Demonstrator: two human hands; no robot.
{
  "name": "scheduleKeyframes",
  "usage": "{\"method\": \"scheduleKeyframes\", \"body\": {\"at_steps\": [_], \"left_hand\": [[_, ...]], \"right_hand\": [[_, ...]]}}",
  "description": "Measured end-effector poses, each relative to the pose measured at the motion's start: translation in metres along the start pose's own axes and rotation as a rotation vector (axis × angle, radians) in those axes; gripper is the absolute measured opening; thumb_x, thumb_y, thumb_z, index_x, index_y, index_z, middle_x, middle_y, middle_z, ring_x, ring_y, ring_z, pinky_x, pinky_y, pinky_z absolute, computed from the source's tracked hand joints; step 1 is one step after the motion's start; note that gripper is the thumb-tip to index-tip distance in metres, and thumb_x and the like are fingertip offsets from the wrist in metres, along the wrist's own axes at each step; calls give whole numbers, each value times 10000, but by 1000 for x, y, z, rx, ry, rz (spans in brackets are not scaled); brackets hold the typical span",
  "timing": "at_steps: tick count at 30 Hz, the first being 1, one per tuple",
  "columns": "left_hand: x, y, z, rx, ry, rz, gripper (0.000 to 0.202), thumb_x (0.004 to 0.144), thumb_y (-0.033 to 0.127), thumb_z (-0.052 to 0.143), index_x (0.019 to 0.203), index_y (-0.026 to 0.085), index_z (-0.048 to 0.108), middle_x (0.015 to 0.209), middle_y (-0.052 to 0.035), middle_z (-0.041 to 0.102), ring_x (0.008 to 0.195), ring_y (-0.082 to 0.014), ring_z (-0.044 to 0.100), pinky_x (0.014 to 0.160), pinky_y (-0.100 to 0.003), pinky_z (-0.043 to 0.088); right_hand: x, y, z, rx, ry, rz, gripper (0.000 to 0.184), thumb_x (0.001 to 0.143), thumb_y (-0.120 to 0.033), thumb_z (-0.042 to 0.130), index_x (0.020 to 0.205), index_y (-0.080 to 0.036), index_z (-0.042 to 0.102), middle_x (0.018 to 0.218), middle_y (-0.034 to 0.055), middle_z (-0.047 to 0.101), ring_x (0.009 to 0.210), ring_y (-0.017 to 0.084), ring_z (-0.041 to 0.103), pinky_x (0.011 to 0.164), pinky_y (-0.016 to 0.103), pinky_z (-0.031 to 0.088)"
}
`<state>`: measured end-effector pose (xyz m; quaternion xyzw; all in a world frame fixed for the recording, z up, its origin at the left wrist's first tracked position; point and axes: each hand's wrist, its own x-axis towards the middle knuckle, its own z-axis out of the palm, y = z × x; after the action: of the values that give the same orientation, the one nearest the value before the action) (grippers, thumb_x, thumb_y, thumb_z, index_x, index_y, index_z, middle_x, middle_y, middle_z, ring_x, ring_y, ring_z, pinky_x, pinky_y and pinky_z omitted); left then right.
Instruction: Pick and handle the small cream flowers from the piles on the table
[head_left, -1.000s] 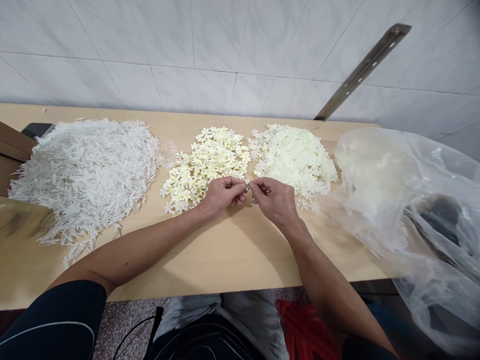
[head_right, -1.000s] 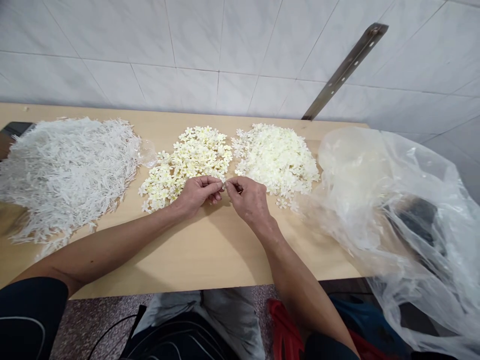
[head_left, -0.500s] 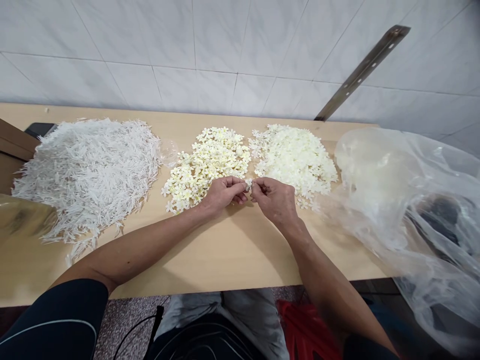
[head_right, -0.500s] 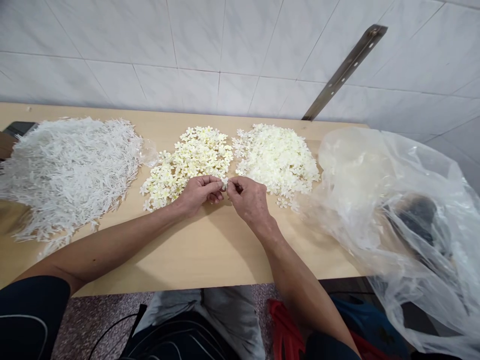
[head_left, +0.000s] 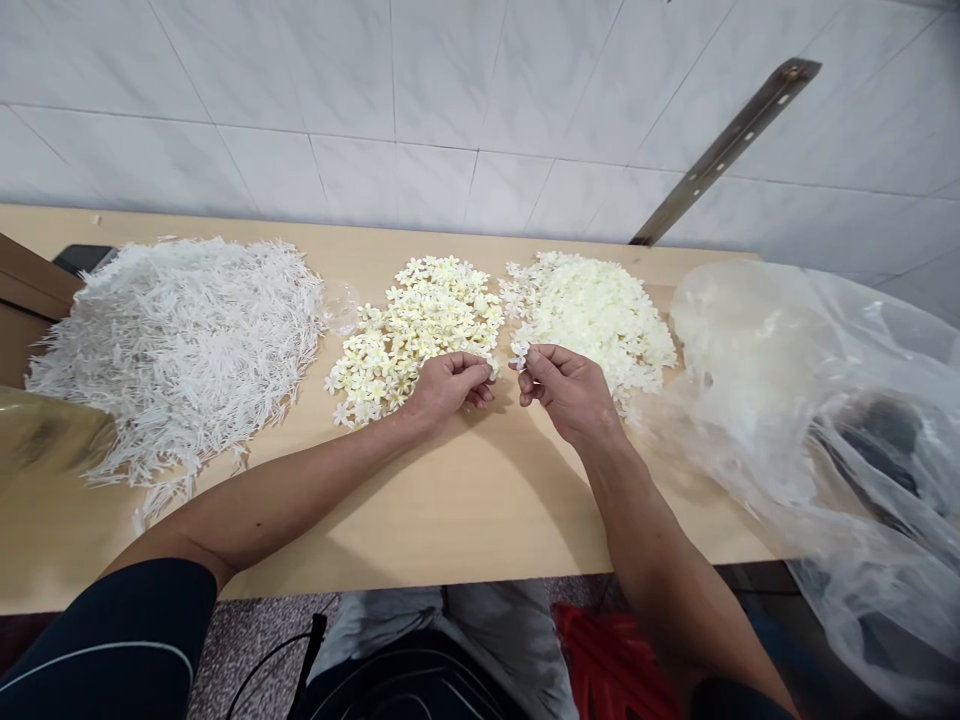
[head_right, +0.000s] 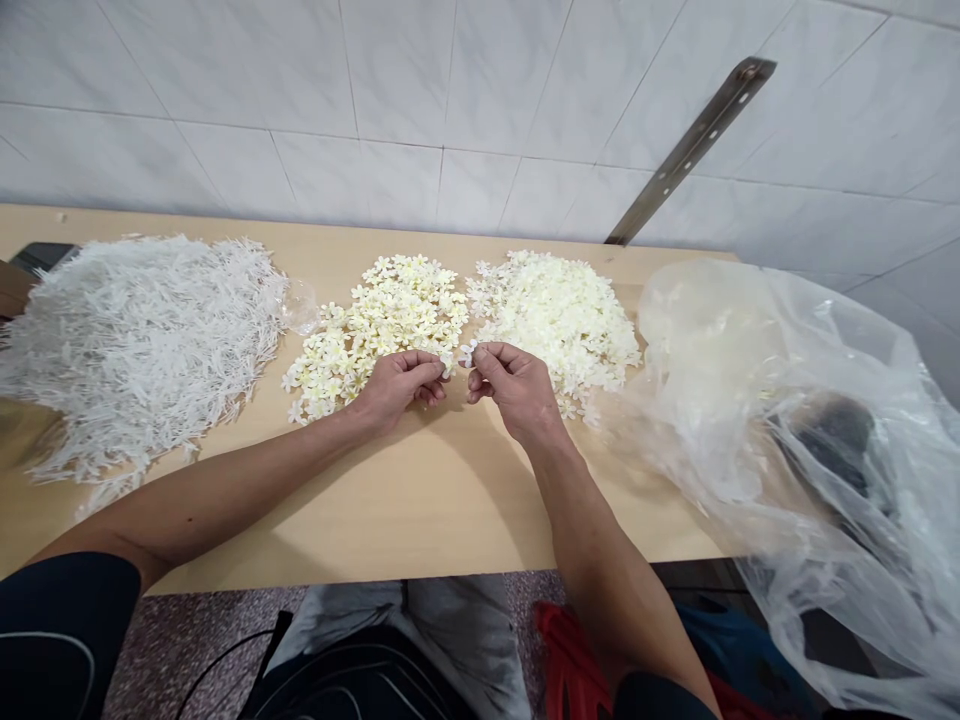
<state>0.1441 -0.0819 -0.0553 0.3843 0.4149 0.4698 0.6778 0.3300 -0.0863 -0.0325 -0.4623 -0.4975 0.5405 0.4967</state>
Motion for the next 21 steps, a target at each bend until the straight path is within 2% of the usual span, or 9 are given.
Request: {"method": "scheduleKeyframes", "body": {"at_steps": [3,8,11,13,16,19,21], "left_hand": [[0,1,1,3,-1,-1,148,764,240,769,785,104,715,622,-57,691,516,-117,627,513,-217,501],[-2,3,2,-6,4,-8,135,767,226,772,785,106,712,650,-55,699,533,-118,641,518,-214,501],[-2,3,2,-4,0,-11,152,762,236,789,788,107,713,657,-56,702,540,-117,645,521,-210,499],[-2,2,1,-1,-7,-7,165,762,245,796,793,104,715,645,-57,699,536,-115,640,522,-209,499],[1,-3,-1,-10,-16,6,173,768,250,795,804,99,718,655,-63,703,540,-116,641,513,-209,498],[4,-8,-3,-30,-19,27,176,766,246,801,817,98,720,719,-76,727,570,-129,665,513,-220,513],[5,-10,-4,-32,-15,32,175,771,245,801,822,99,720,720,-74,727,572,-133,670,512,-224,517]], "right_hand": [[-1,-2,1,80,-17,11,315,778,-473,905,822,-201,753,803,34,711,583,115,576,499,251,533],[-4,-6,5,111,-25,23,318,768,-474,907,830,-216,733,811,25,705,595,121,580,491,250,523],[-4,-4,5,49,-17,6,323,797,-496,872,845,-214,721,766,20,692,581,128,580,491,259,525],[-2,-1,2,-88,21,-33,303,854,-497,812,861,-210,715,681,5,658,539,137,577,501,278,532],[2,2,-13,-468,240,-160,221,918,-423,721,910,-202,725,678,14,662,546,167,614,545,314,550],[6,-1,-32,-859,546,-392,158,896,-289,681,1003,-185,732,980,95,737,678,193,666,654,360,580],[7,-2,-36,-982,629,-516,193,886,-249,668,1056,-173,721,1148,140,715,725,193,672,689,368,582]]}}
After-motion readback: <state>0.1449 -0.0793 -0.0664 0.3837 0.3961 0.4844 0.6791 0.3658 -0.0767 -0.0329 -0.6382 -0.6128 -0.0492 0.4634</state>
